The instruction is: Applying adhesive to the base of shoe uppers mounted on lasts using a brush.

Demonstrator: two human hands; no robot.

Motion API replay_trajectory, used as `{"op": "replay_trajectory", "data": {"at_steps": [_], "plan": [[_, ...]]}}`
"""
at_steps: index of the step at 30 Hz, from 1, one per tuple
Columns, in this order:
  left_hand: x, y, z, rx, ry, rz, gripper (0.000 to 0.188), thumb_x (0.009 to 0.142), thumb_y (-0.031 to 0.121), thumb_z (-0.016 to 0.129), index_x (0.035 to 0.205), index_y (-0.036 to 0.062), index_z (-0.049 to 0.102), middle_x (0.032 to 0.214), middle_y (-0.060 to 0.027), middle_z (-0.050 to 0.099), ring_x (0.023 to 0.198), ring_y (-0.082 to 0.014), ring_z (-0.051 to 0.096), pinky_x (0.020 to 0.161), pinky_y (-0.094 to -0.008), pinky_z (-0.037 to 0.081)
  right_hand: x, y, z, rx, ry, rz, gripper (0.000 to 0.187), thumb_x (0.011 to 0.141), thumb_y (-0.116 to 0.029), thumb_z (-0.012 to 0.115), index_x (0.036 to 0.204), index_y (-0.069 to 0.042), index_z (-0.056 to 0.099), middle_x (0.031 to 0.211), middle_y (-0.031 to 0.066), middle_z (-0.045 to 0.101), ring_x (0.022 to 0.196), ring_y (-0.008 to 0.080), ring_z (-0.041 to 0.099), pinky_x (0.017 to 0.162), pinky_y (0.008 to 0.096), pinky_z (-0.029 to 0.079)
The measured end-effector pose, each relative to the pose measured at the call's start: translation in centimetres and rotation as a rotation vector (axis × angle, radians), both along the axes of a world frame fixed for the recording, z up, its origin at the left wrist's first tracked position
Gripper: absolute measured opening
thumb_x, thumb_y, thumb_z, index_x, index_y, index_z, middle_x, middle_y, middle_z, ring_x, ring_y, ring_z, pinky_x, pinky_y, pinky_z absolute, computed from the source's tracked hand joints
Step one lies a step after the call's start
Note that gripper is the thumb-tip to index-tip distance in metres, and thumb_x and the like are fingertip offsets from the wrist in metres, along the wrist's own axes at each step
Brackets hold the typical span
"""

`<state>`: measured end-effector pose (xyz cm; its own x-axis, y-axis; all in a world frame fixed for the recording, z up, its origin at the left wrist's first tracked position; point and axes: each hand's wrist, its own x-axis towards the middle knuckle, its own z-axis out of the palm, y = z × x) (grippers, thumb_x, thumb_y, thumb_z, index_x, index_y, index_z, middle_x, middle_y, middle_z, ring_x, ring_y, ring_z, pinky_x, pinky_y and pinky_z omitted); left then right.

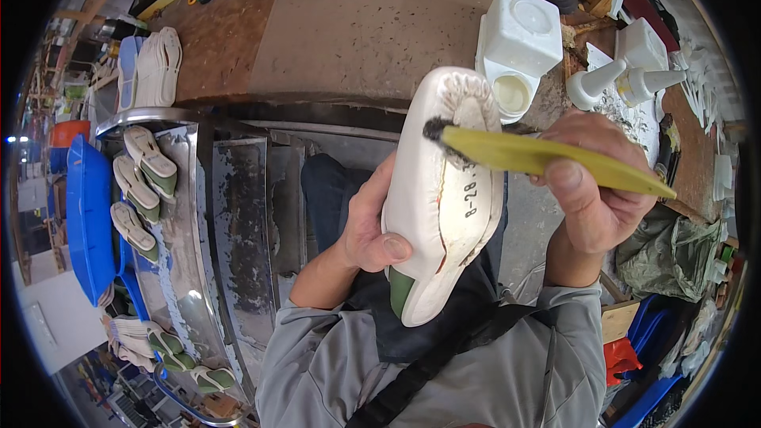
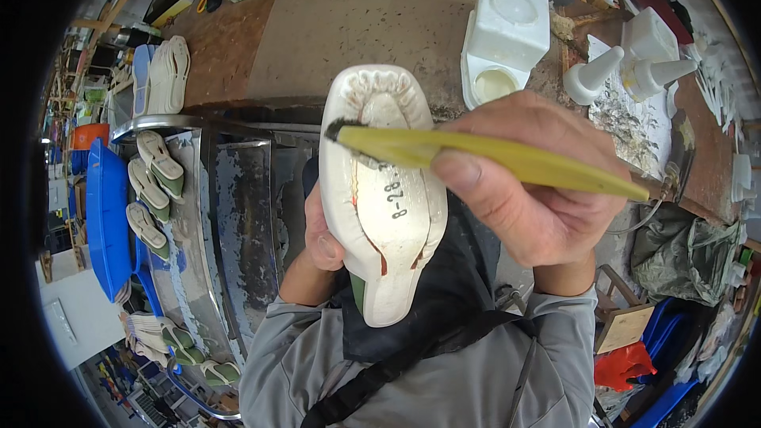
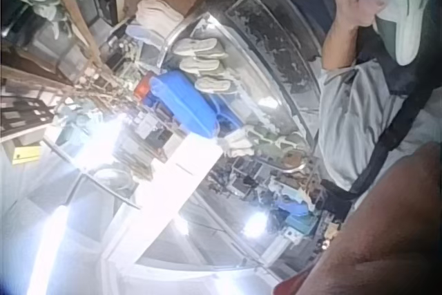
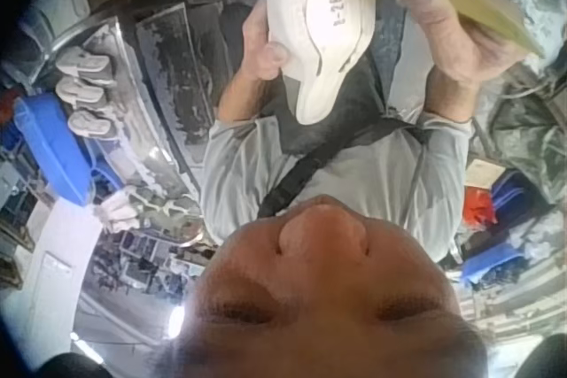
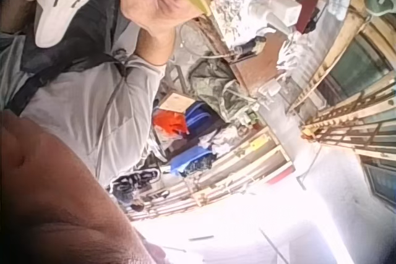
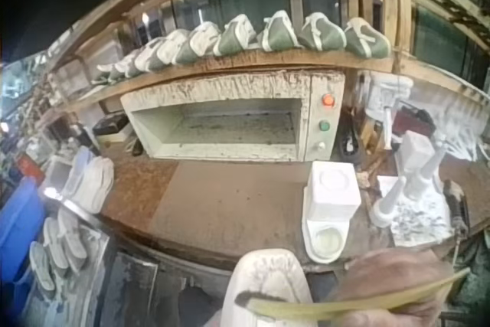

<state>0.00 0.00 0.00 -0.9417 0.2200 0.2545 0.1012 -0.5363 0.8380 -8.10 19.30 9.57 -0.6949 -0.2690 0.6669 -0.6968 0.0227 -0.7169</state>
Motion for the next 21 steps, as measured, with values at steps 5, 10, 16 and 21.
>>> {"op": "replay_trajectory", "data": {"at_steps": [5,10,16,21], "plan": [[1.3,-0.1,1.2,0.026,-0.07,0.018,0.086,0.078,0.04,0.062,0.136,-0.0079,0.019,0.128,-0.018,0.042,0.116,-0.0224,0.045,0.097,-0.0342,0.034,2.0,-0.4,0.5,0.016,-0.006,0.094,0.019,0.067,-0.01,0.074,0.075,0.003,0.065,0.066,0.0121,0.064,0.054,0.0201,0.06,0.05,0.0265,0.046],[2.0,-0.1,2.5,0.045,-0.101,0.034,0.085,0.079,0.04,0.061,0.136,-0.0073,0.02,0.128,-0.0172,0.042,0.115,-0.0217,0.045,0.097,-0.0331,0.034,3.1,-0.6,0.3,-0.006,0.039,0.165,0.02,0.066,-0.011,0.075,0.075,0.003,0.065,0.065,0.0128,0.064,0.053,0.0208,0.061,0.048,0.0271,0.044],[2.6,0.1,3.1,0.063,-0.141,0.044,0.084,0.079,0.041,0.061,0.136,-0.0055,0.021,0.127,-0.0156,0.043,0.114,-0.0204,0.045,0.096,-0.0317,0.034,4.1,0.3,-0.2,0.023,0.082,0.253,0.022,0.068,-0.015,0.072,0.076,0.004,0.062,0.062,0.0136,0.062,0.05,0.0212,0.059,0.045,0.029,0.04],[3.0,0.4,3.6,0.065,-0.158,0.095,0.08,0.081,0.041,0.059,0.136,-0.0041,0.022,0.126,-0.0147,0.045,0.114,-0.0198,0.046,0.095,-0.0311,0.035,5.2,1.2,-1.1,0.026,0.074,0.278,0.024,0.071,-0.019,0.07,0.075,0.003,0.06,0.059,0.0136,0.06,0.046,0.0207,0.056,0.043,0.0308,0.037]]}}
